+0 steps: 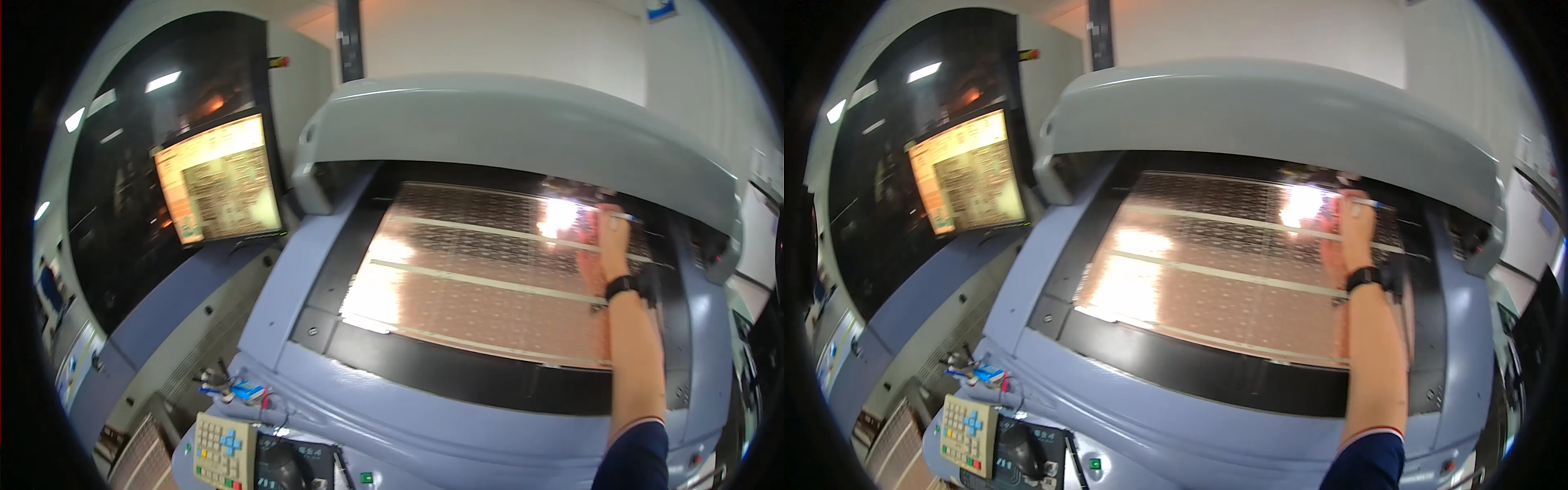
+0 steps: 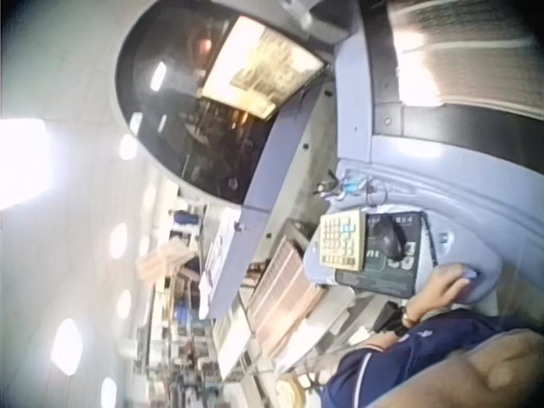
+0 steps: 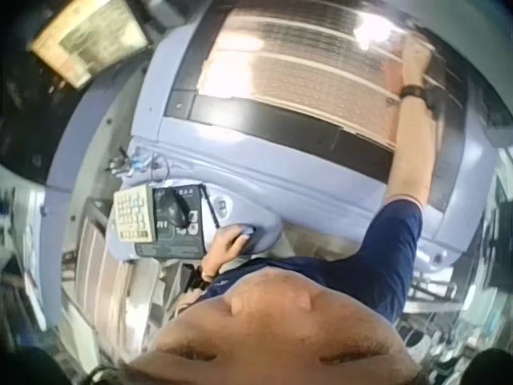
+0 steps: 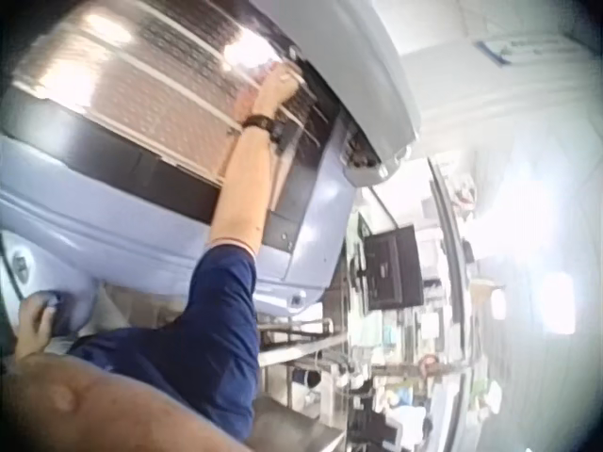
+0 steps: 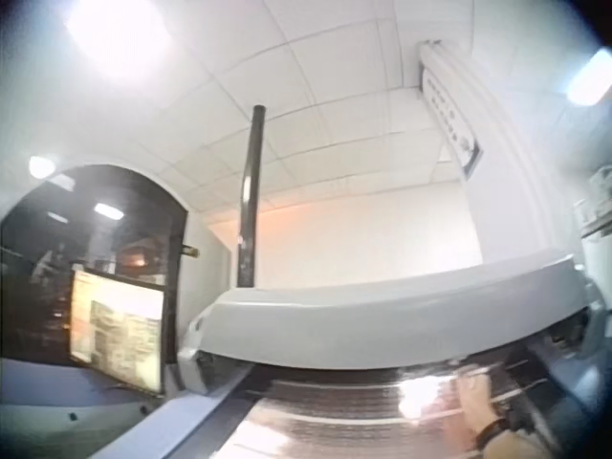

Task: Inspecting printed circuit board sheets and marking defects with a pen based on a machine inspection display.

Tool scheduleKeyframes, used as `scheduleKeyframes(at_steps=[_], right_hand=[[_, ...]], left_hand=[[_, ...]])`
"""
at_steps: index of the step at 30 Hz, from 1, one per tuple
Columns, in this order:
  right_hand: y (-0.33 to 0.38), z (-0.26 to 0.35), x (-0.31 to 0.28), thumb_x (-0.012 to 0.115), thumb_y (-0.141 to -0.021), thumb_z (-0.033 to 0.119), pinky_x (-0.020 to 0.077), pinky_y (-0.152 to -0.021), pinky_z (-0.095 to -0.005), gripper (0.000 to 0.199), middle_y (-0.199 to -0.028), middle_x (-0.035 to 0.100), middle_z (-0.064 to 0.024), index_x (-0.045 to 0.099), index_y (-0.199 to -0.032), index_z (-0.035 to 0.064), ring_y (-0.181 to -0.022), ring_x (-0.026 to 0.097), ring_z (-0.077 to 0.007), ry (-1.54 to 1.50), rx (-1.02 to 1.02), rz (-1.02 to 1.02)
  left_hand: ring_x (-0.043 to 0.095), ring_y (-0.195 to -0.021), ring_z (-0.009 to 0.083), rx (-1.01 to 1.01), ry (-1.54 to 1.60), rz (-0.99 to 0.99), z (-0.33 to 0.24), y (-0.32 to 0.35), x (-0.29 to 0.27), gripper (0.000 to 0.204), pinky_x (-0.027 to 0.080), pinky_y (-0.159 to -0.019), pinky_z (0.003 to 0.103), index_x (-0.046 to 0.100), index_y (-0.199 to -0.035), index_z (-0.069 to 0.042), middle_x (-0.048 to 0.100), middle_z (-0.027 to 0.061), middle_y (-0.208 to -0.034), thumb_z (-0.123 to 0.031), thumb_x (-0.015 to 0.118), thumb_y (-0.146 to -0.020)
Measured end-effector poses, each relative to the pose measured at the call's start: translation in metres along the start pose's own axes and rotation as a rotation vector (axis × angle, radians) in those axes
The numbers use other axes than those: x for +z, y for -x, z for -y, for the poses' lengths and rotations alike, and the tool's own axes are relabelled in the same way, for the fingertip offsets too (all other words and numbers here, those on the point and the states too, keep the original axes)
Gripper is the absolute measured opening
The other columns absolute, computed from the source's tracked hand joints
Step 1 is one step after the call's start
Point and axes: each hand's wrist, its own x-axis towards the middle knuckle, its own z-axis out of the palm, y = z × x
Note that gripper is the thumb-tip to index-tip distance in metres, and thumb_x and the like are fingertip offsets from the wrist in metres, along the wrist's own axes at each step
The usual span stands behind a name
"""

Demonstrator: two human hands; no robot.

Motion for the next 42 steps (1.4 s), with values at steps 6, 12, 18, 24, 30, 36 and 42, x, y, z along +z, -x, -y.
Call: scheduleKeyframes(at_steps=[6, 12, 18, 24, 30, 36, 42], right_hand=[[-0.020, -0.027, -0.018, 0.059, -0.096, 0.016, 0.0489, -0.053, -0.0227, 0.012, -0.078, 0.069, -0.0049, 0.063, -0.098, 0.0047, -0.063, 0.060, -0.0074, -0.095, -0.077, 0.097], [-0.012, -0.020, -0.001, 0.058, -0.097, 0.020, 0.0536, -0.054, -0.0225, 0.019, -0.085, 0.069, -0.0055, 0.064, -0.102, 0.0026, -0.068, 0.060, -0.0067, -0.044, -0.053, 0.139], [-0.010, -0.022, -0.003, 0.058, -0.098, 0.022, 0.0546, -0.057, -0.0218, 0.023, -0.088, 0.069, -0.0055, 0.064, -0.106, 0.0014, -0.070, 0.061, -0.0072, -0.079, -0.018, 0.190], [-0.010, -0.020, -0.006, 0.061, -0.098, 0.024, 0.0501, -0.062, -0.0191, 0.021, -0.089, 0.069, -0.0001, 0.067, -0.109, 0.0071, -0.073, 0.060, -0.0038, -0.047, -0.114, 0.216], [-0.006, -0.019, 0.001, 0.060, -0.098, 0.020, 0.0508, -0.064, -0.0192, 0.021, -0.089, 0.069, -0.0028, 0.066, -0.108, 0.0022, -0.075, 0.061, -0.0049, -0.164, 0.007, 0.275], [0.002, -0.002, -0.010, 0.063, -0.095, 0.016, 0.0497, -0.063, -0.0207, 0.018, -0.085, 0.066, 0.0019, 0.066, -0.108, 0.0035, -0.073, 0.060, -0.0048, -0.068, -0.212, 0.230], [0.009, 0.010, 0.009, 0.062, -0.094, 0.014, 0.0511, -0.064, -0.0250, 0.016, -0.082, 0.068, -0.0031, 0.067, -0.104, 0.0032, -0.073, 0.062, -0.0083, 0.019, -0.168, 0.266]], left_hand=[[0.064, -0.082, 0.0386, 0.110, 0.055, 0.050, 0.001, -0.009, -0.001, 0.021, 0.051, -0.073, 0.041, 0.066, -0.101, 0.000, 0.066, 0.0205, -0.088, -0.017, 0.059, -0.093], [0.063, -0.080, 0.0384, 0.108, 0.081, 0.006, -0.002, -0.006, -0.001, 0.021, 0.050, -0.071, 0.041, 0.066, -0.102, 0.000, 0.065, 0.0201, -0.088, -0.018, 0.058, -0.094], [0.063, -0.080, 0.0376, 0.114, 0.112, 0.012, 0.005, -0.004, 0.003, 0.021, 0.050, -0.072, 0.040, 0.066, -0.103, 0.000, 0.065, 0.0196, -0.087, -0.016, 0.059, -0.094], [0.063, -0.080, 0.0370, 0.104, 0.143, 0.035, 0.005, -0.002, 0.002, 0.019, 0.050, -0.072, 0.040, 0.066, -0.103, 0.001, 0.065, 0.0193, -0.087, -0.015, 0.059, -0.094], [0.063, -0.080, 0.0370, 0.111, 0.154, 0.051, 0.010, -0.002, 0.000, 0.019, 0.050, -0.072, 0.040, 0.066, -0.103, 0.001, 0.065, 0.0189, -0.088, -0.014, 0.059, -0.094], [0.064, -0.080, 0.0371, 0.096, 0.155, 0.062, 0.005, -0.007, 0.000, 0.020, 0.051, -0.072, 0.041, 0.066, -0.103, 0.000, 0.066, 0.0189, -0.088, -0.015, 0.059, -0.093], [0.064, -0.081, 0.0370, 0.109, 0.059, 0.061, 0.001, 0.001, 0.000, 0.019, 0.051, -0.073, 0.040, 0.066, -0.100, 0.001, 0.066, 0.0193, -0.089, -0.014, 0.060, -0.091]])
